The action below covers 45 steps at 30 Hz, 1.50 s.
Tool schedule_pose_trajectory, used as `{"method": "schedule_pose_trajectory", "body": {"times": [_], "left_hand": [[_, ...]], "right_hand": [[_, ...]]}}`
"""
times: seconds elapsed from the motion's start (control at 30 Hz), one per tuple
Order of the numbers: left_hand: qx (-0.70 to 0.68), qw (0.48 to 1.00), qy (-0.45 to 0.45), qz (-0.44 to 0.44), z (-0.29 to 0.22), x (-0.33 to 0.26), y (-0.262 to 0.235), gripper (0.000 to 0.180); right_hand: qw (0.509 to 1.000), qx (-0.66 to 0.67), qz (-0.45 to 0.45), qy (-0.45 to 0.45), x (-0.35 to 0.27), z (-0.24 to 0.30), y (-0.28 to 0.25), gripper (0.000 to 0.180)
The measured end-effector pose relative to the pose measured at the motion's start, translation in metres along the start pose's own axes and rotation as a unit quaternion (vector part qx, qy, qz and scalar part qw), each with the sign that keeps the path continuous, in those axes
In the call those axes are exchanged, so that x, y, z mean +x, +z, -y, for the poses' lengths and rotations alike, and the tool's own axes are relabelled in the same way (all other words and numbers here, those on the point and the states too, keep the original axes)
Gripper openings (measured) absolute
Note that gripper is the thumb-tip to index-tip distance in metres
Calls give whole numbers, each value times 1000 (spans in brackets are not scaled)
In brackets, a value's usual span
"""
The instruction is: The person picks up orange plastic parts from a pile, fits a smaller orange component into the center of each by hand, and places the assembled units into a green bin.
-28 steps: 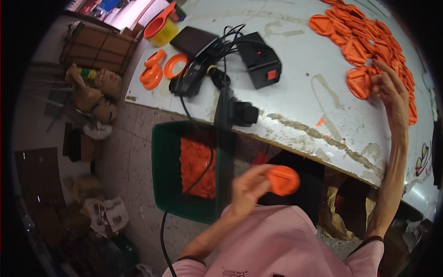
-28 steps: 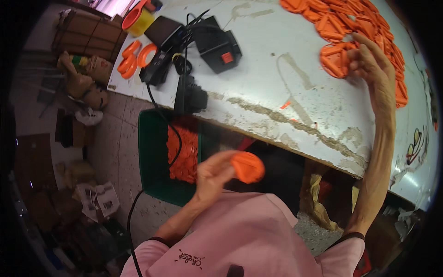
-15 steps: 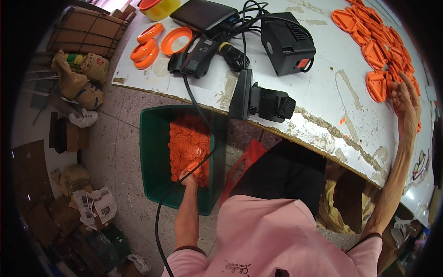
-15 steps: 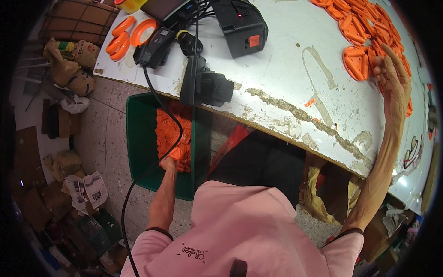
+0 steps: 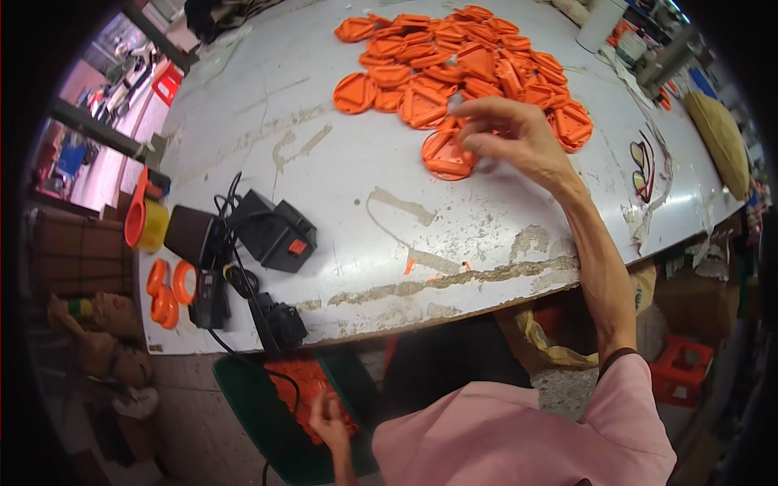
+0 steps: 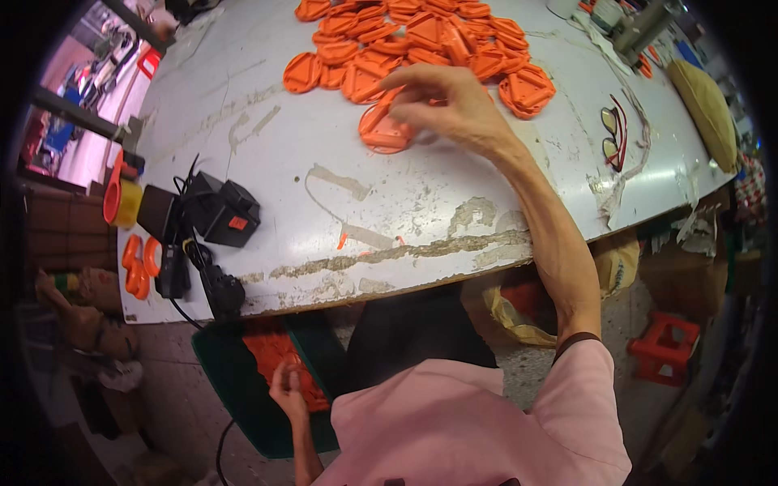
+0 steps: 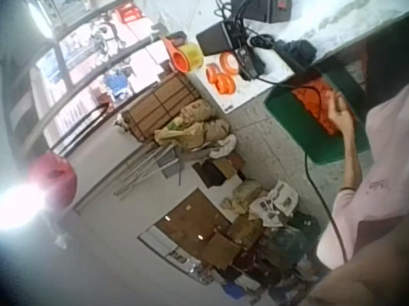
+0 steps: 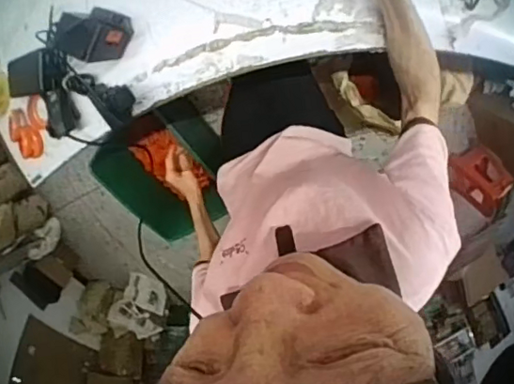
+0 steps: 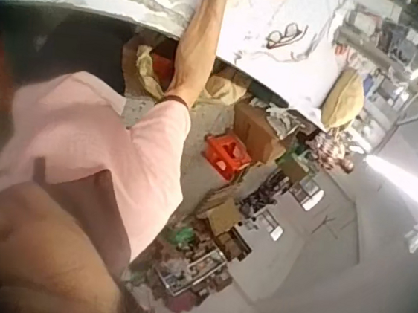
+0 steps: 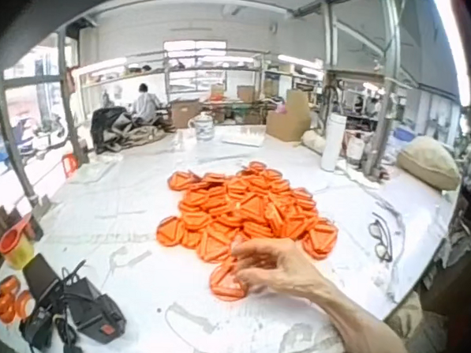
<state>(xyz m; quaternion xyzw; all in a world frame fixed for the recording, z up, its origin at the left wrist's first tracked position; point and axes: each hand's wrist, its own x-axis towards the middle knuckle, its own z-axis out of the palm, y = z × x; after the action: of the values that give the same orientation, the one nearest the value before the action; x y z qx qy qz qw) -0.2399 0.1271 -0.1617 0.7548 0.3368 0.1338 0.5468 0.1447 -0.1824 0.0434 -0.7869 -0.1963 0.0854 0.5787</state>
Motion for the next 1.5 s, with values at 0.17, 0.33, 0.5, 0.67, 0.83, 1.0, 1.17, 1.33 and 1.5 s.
{"method": "schedule_pose_trajectory", "body": {"times": [0.17, 0.33, 0.5, 0.67, 0.83, 1.0, 1.17, 1.33, 1.5], "left_hand": [[38, 949, 271, 154, -170, 5, 55, 24], [-22, 858, 482, 175, -263, 41, 125, 28], [77, 900, 393, 173, -307, 87, 182, 39], [163, 898, 381, 150, -311, 116, 230, 47], [266, 871, 393, 126, -313, 130, 243, 47], [106, 917, 345, 169, -305, 136, 244, 44], [-41, 935, 274, 223, -306, 136, 243, 44], [-215, 913, 189, 290, -308, 136, 241, 37], [-254, 911, 134, 295, -311, 142, 233, 40]], "right_hand": [[961, -229, 28, -150, -3, -7, 3, 54], [928, -291, -37, -228, -3, -25, 4, 56], [941, -303, 19, -150, -4, -17, 0, 60], [961, -232, 1, -148, -3, -22, -2, 58], [945, -303, -94, -76, -5, -18, -1, 56], [941, -317, -82, -87, -5, -21, -1, 53], [948, -286, -88, -106, -1, -24, -2, 46], [985, -137, -39, -96, 2, -22, -5, 44], [996, -53, -40, -65, 3, -17, -6, 51]]}}
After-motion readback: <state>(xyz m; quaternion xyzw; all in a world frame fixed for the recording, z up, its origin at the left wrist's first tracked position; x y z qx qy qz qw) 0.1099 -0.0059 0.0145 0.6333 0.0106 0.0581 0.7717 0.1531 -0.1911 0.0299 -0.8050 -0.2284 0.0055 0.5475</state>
